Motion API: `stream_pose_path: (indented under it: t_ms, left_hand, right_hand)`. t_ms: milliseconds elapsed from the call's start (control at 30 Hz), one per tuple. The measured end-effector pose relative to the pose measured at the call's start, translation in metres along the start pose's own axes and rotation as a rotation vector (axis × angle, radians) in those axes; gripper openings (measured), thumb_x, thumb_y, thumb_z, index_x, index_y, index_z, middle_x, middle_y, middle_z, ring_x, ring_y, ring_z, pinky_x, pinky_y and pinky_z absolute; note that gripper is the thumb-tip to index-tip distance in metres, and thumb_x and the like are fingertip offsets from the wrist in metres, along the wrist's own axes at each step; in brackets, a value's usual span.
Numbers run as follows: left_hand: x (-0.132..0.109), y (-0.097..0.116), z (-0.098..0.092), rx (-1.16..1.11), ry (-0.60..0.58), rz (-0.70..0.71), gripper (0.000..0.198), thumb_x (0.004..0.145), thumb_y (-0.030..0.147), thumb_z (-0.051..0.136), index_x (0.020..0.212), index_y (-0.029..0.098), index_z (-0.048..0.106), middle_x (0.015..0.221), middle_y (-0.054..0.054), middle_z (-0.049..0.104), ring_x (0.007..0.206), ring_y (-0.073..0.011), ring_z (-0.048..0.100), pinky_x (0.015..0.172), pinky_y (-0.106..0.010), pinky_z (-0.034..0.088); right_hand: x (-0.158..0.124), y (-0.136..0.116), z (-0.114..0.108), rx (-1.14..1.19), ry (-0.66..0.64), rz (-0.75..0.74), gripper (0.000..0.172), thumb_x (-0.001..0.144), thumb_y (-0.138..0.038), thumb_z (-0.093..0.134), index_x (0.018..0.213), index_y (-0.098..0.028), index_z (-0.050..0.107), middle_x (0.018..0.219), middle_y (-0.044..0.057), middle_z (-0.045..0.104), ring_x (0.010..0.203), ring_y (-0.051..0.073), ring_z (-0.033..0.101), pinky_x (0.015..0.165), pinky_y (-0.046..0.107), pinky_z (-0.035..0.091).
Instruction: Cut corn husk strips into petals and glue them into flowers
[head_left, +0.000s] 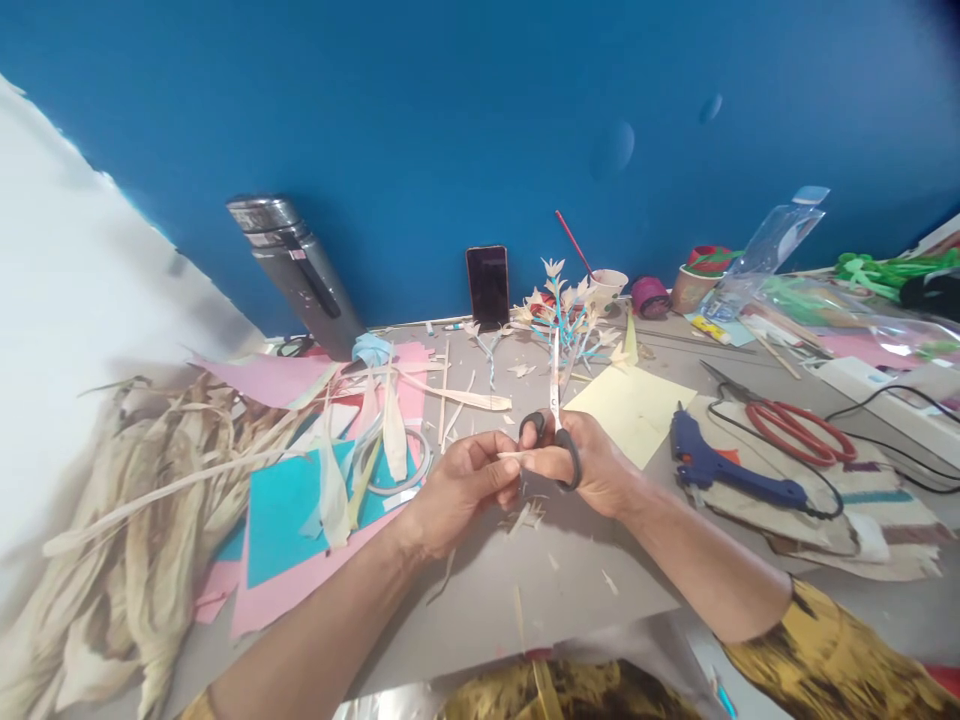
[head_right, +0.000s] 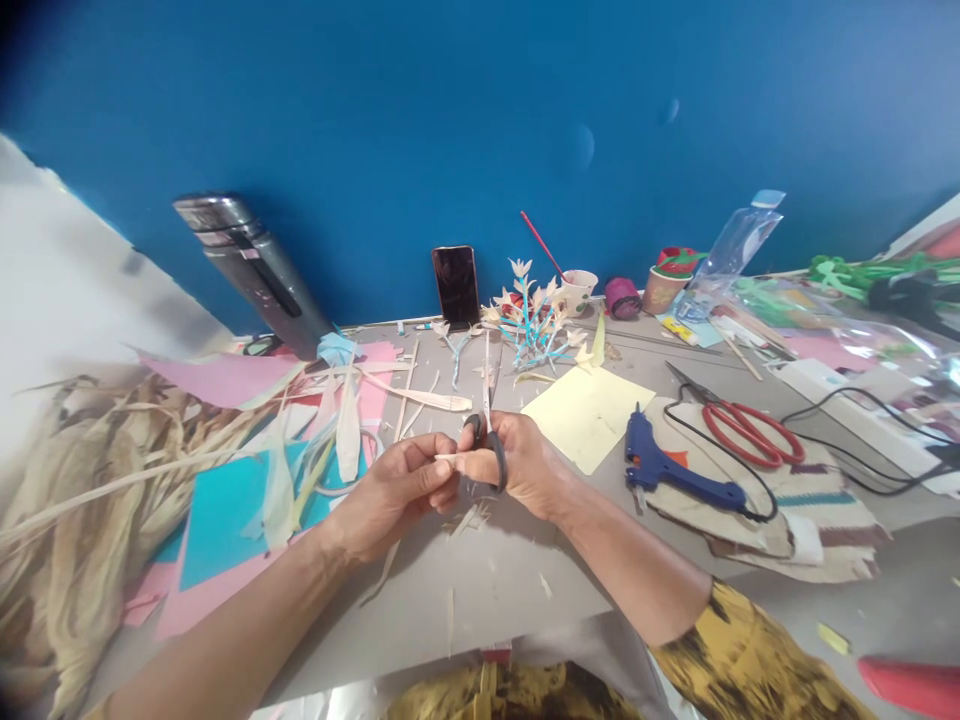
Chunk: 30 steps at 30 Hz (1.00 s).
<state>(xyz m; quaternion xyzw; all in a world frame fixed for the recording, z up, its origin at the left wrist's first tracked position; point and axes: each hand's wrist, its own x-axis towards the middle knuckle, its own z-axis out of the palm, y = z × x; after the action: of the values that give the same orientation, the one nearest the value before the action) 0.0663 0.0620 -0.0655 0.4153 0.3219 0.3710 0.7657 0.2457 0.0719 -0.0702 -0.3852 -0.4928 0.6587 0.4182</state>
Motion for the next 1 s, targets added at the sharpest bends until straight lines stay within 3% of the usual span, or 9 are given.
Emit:
stream_pose_path:
  t_ms: [267, 367, 467, 633, 767, 867, 1000]
  left_hand:
    - [0.001, 0.006, -0.011, 0.026, -0.175, -0.054, 0.038, 0.071, 0.041, 0.082, 0.070, 0.018, 0.052, 0.060, -0.001, 0.057, 0.056, -0.0125, 0.049, 0.061, -0.027, 0.037]
    - [0.000, 0.009, -0.012, -0.010, -0.216, -0.066, 0.041, 0.071, 0.052, 0.078, 0.074, 0.018, 0.056, 0.069, -0.005, 0.060, 0.062, -0.0166, 0.055, 0.063, -0.030, 0.041]
    - [0.001, 0.009, -0.009, -0.011, -0.177, -0.042, 0.048, 0.065, 0.059, 0.078, 0.081, 0.017, 0.061, 0.073, -0.006, 0.061, 0.066, -0.0186, 0.057, 0.065, -0.031, 0.043]
    - [0.002, 0.003, -0.007, 0.125, -0.041, -0.032, 0.032, 0.071, 0.037, 0.081, 0.069, 0.017, 0.056, 0.061, -0.002, 0.060, 0.059, -0.0132, 0.052, 0.064, -0.026, 0.037]
    - [0.002, 0.003, -0.010, 0.101, -0.115, -0.032, 0.034, 0.069, 0.033, 0.083, 0.064, 0.017, 0.052, 0.064, -0.004, 0.063, 0.063, -0.0144, 0.054, 0.066, -0.027, 0.039]
    - [0.001, 0.006, -0.010, 0.015, -0.198, -0.031, 0.035, 0.065, 0.036, 0.085, 0.073, 0.018, 0.056, 0.072, -0.006, 0.066, 0.066, -0.0167, 0.056, 0.068, -0.029, 0.041]
    - [0.000, 0.006, -0.007, 0.026, -0.123, -0.026, 0.030, 0.071, 0.036, 0.082, 0.077, 0.016, 0.060, 0.068, -0.005, 0.065, 0.064, -0.0153, 0.056, 0.067, -0.029, 0.041]
  right_hand:
    - [-0.004, -0.005, 0.003, 0.081, -0.107, 0.036, 0.034, 0.064, -0.032, 0.084, 0.081, -0.019, 0.057, 0.066, 0.001, 0.069, 0.059, 0.019, 0.068, 0.057, 0.027, 0.048]
    - [-0.003, -0.006, 0.003, 0.097, -0.123, 0.020, 0.032, 0.068, -0.035, 0.082, 0.080, -0.019, 0.057, 0.066, 0.003, 0.070, 0.061, 0.022, 0.070, 0.060, 0.031, 0.050]
    - [-0.003, -0.008, 0.003, 0.105, -0.146, 0.007, 0.031, 0.069, -0.035, 0.081, 0.080, -0.019, 0.056, 0.064, 0.002, 0.070, 0.058, 0.022, 0.069, 0.064, 0.034, 0.051]
    - [-0.003, -0.007, 0.004, 0.049, -0.140, 0.013, 0.028, 0.068, -0.031, 0.080, 0.081, -0.019, 0.057, 0.064, 0.002, 0.071, 0.060, 0.019, 0.067, 0.059, 0.027, 0.047]
    - [-0.004, -0.004, 0.003, 0.063, -0.145, 0.027, 0.027, 0.070, -0.030, 0.079, 0.082, -0.019, 0.057, 0.063, 0.002, 0.071, 0.059, 0.020, 0.068, 0.058, 0.027, 0.047]
    - [-0.004, -0.005, 0.002, 0.089, -0.152, 0.024, 0.027, 0.071, -0.029, 0.078, 0.081, -0.019, 0.055, 0.060, 0.001, 0.069, 0.057, 0.020, 0.067, 0.057, 0.028, 0.048]
    - [-0.005, -0.007, 0.001, 0.091, -0.165, 0.019, 0.028, 0.071, -0.028, 0.079, 0.082, -0.019, 0.055, 0.063, 0.002, 0.071, 0.058, 0.019, 0.067, 0.058, 0.027, 0.047]
